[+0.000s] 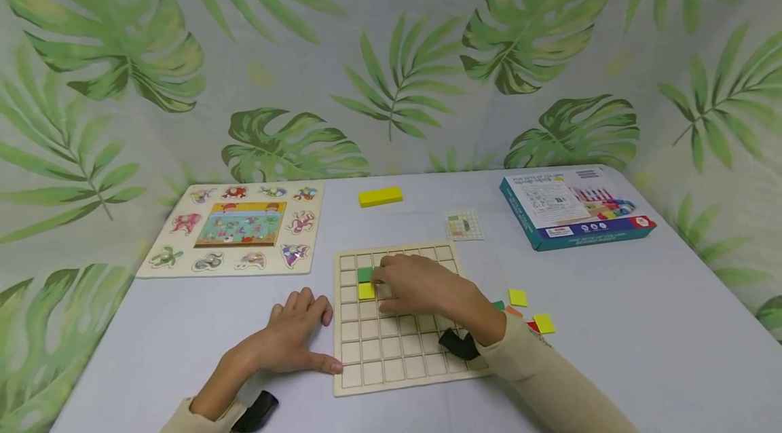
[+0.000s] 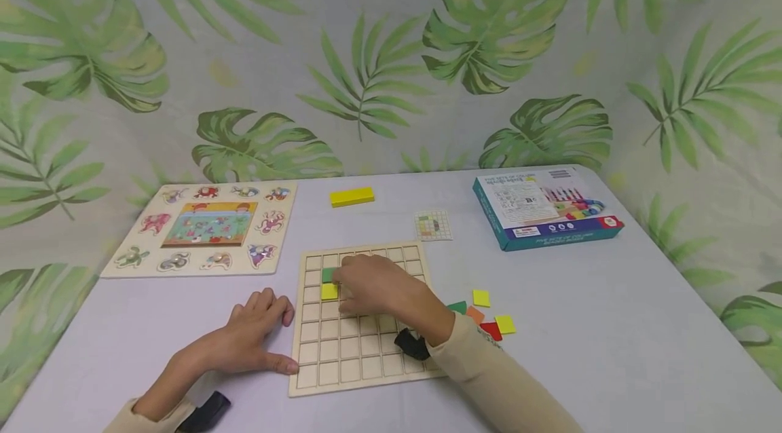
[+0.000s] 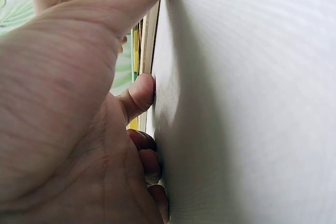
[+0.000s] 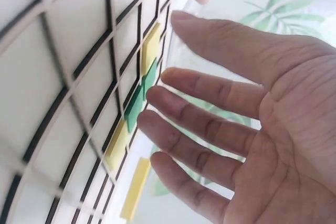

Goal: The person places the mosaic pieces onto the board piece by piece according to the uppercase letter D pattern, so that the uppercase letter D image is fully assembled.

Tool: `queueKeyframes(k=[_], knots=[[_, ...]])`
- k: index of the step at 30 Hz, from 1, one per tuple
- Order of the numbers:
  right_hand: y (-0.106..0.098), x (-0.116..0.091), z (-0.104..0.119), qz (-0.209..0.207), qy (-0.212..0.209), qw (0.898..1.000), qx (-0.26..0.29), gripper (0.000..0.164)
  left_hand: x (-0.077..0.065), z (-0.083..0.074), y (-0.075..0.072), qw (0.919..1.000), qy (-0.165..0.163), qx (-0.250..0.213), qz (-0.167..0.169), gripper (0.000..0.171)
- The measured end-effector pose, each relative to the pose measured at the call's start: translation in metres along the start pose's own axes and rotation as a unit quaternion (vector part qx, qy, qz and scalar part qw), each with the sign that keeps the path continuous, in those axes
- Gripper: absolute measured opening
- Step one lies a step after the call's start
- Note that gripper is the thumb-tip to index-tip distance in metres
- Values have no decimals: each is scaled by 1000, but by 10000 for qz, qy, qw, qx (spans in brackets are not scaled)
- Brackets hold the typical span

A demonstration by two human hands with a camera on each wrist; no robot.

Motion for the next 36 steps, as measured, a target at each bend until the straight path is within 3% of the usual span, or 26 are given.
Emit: queueKeyframes(k=[15, 26, 36], knots=[[-4, -57, -36, -134, 270, 9994, 189, 31, 1, 1, 1, 10000, -56, 14, 5, 67], [-7, -94, -72, -262, 777, 9949, 584, 37, 0, -2, 0, 10000, 0, 27, 30, 67], [-10, -112, -104, -154, 1264, 9874, 944, 44, 0, -2, -1, 10000, -22, 22, 23, 67]])
Point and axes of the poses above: each hand's wrist, its own x-axis towards the middle knuckle, its own y-axis out of the palm, z = x × y, the point moved 8 cm from there along x, towards the middle knuckle, and after that the axes turned 6 degrees about -y, right-handed, at the moved point
